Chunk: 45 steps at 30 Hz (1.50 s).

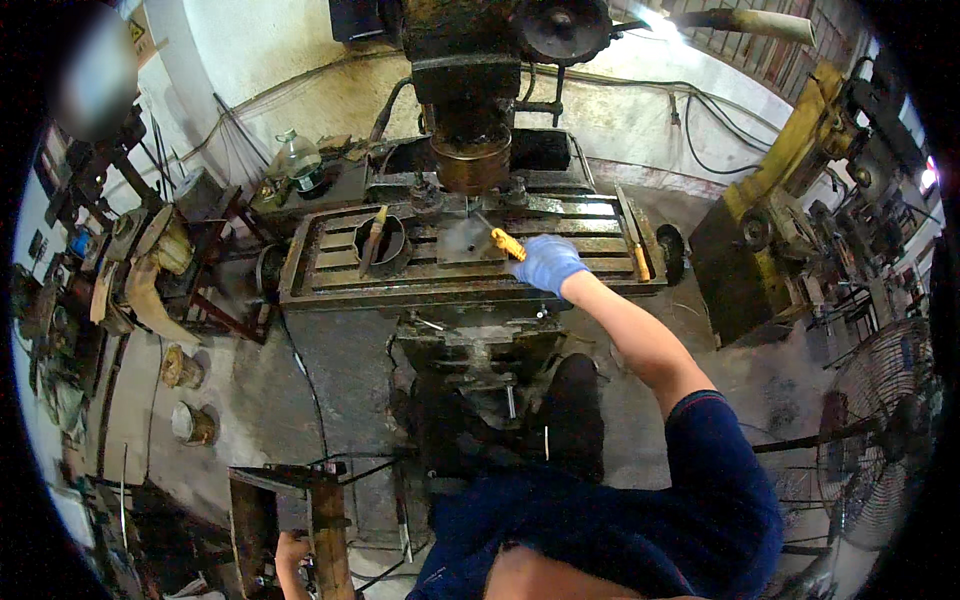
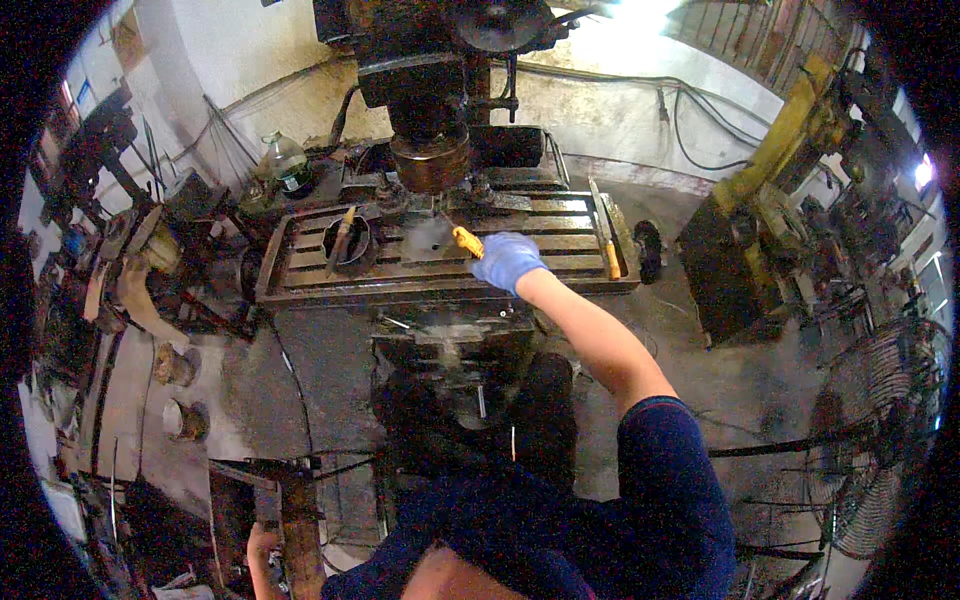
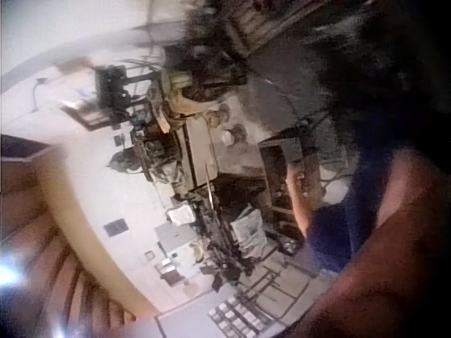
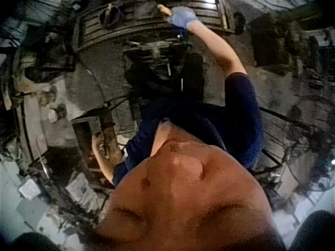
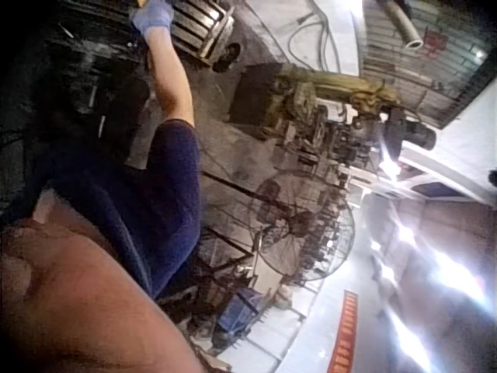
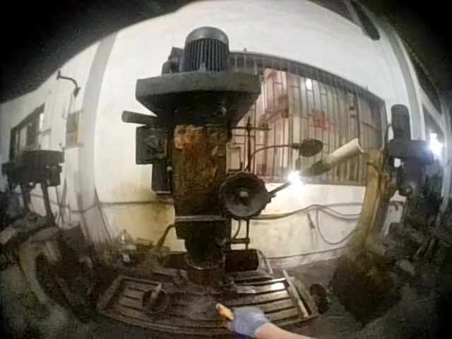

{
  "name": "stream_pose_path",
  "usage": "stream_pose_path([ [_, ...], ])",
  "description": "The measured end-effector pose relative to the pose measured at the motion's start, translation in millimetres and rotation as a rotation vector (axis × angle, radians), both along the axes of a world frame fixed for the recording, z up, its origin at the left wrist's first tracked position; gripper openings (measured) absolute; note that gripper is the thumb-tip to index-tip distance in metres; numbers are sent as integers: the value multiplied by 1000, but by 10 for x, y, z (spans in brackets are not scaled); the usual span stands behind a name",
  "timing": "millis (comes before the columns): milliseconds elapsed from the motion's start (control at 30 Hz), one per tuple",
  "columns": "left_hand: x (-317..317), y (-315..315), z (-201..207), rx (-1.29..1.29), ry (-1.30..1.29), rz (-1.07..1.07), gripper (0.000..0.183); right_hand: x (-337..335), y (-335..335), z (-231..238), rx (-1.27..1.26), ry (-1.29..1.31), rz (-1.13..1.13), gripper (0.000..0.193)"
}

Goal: The person processes metal components using a milling machine. They pick up items from a box, place them on the machine bed, use a brush to clean the surface, and use a hand tool to perform fine adjustments while viewing the work through a lens.

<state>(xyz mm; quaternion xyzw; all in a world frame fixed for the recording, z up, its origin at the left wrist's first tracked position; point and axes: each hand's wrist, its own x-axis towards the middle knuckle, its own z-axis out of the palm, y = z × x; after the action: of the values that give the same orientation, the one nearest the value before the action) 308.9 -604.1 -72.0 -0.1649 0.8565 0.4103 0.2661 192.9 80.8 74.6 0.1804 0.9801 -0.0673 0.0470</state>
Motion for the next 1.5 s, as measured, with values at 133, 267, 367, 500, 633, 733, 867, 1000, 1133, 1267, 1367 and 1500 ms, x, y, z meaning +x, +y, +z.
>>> stream_pose_path([
  [133,61,-217,-370,-290,-105,-48,40,-222,25,-55,-33,74,-50,47],
  [267,122,-305,-647,-426,-237,-85,41,49,17,-10,-120,13,-7,54],
  [367,21,-344,-703,-452,-224,-61,42,233,79,-199,-116,-53,117,59],
  [500,-83,-349,-701,-503,-199,-21,43,310,423,-259,-136,83,-86,60],
  [633,-147,-421,-859,-584,-251,-31,45,367,332,-132,-149,35,47,60],
  [733,-81,-469,-834,-630,-285,-7,41,400,198,-131,-203,-10,58,61],
  [867,-79,-553,-802,-559,-174,51,26,499,327,-69,-264,-27,-62,63],
  [1000,-17,-660,-726,-314,111,205,11,660,256,-62,-321,-67,-7,65],
  [1133,-254,401,486,74,412,753,9,803,328,-186,-344,-116,40,61],
  [1267,-472,52,618,596,465,513,26,935,-323,-76,-412,-175,396,52],
  [1367,-778,1273,1063,793,516,419,24,1060,-754,-26,-392,-203,590,53],
  [1500,-1232,2471,830,923,315,265,32,1082,-1009,18,-346,-290,642,53],
])
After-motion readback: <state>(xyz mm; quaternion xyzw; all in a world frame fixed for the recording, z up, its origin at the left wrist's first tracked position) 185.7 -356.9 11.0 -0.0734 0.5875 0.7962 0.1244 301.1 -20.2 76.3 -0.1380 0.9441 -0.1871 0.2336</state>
